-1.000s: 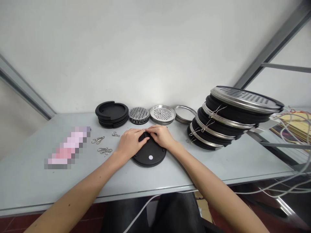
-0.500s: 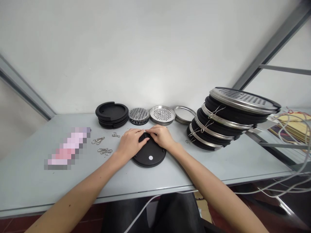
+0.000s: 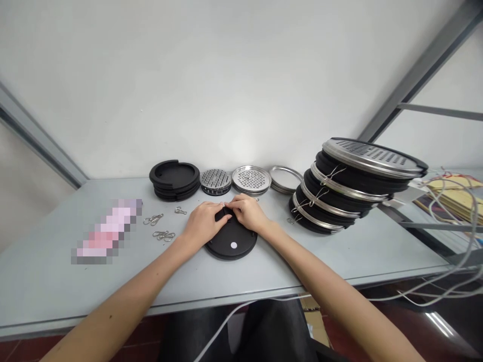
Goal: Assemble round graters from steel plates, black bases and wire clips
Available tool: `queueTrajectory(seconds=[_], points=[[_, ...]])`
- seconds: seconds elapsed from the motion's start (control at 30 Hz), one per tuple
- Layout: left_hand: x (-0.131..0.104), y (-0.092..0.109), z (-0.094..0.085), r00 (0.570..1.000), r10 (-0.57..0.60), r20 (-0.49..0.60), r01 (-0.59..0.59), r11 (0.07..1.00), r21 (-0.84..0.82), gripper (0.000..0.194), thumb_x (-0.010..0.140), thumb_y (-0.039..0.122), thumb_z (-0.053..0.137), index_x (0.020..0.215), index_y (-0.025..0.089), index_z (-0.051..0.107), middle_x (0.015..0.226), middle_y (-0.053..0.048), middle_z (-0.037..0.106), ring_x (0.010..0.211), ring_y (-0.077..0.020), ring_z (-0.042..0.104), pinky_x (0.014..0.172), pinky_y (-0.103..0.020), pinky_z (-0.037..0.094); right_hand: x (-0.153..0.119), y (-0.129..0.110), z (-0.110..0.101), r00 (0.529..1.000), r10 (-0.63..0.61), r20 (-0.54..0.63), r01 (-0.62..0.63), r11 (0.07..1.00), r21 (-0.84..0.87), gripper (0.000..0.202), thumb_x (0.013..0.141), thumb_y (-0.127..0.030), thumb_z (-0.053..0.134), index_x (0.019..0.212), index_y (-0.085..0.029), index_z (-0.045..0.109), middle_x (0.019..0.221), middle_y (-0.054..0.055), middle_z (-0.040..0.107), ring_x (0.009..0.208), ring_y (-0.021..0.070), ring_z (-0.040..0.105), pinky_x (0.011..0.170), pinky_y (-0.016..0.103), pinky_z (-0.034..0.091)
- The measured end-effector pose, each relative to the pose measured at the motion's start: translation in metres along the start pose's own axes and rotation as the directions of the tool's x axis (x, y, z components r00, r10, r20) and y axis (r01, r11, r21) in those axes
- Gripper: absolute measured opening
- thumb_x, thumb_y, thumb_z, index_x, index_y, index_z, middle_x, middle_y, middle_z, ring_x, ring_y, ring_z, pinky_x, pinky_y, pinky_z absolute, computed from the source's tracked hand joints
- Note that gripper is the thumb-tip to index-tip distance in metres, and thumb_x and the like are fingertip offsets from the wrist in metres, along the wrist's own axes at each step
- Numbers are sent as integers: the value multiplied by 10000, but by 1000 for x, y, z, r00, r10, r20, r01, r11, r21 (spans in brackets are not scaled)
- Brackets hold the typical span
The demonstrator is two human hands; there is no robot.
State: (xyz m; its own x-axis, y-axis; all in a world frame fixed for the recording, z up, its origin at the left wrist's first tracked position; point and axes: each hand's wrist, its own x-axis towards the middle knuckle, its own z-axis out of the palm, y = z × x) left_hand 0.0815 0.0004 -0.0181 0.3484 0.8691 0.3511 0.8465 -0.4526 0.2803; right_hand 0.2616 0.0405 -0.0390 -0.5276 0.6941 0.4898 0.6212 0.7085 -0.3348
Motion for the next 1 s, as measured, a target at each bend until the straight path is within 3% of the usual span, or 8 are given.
queueTrajectory(seconds=[0.33, 0.77, 1.0], points=[[1, 2, -2, 999, -40, 25, 40, 999, -27, 281, 888, 339, 617, 1106, 191, 715, 1108, -87, 726, 996, -269, 682, 844, -367, 536, 1, 2, 3, 1000, -21, 7, 22, 999, -32, 267, 917, -127, 531, 1033, -207, 757, 846, 69, 691, 816, 178, 593, 752, 277, 454], [5, -8, 6, 1000, 21, 21, -21, 999, -33, 275, 870, 352, 632, 1068, 189, 731, 1064, -87, 745, 972, -262, 704, 867, -358, 535, 1, -1, 0, 999, 31, 30, -31, 999, -21, 329, 871, -57, 519, 1028, -215, 762, 862, 64, 695, 831, 184, 595, 752, 279, 458], [7, -5, 1, 996, 70, 56, -68, 997, -24, 237, 889, 309, 611, 1047, 175, 727, 1049, -98, 744, 968, -262, 700, 852, -358, 535, 1, -1, 2, 1000, 27, 6, -27, 999, -19, 344, 867, -45, 507, 1010, -219, 766, 860, 64, 685, 834, 183, 591, 749, 279, 458]])
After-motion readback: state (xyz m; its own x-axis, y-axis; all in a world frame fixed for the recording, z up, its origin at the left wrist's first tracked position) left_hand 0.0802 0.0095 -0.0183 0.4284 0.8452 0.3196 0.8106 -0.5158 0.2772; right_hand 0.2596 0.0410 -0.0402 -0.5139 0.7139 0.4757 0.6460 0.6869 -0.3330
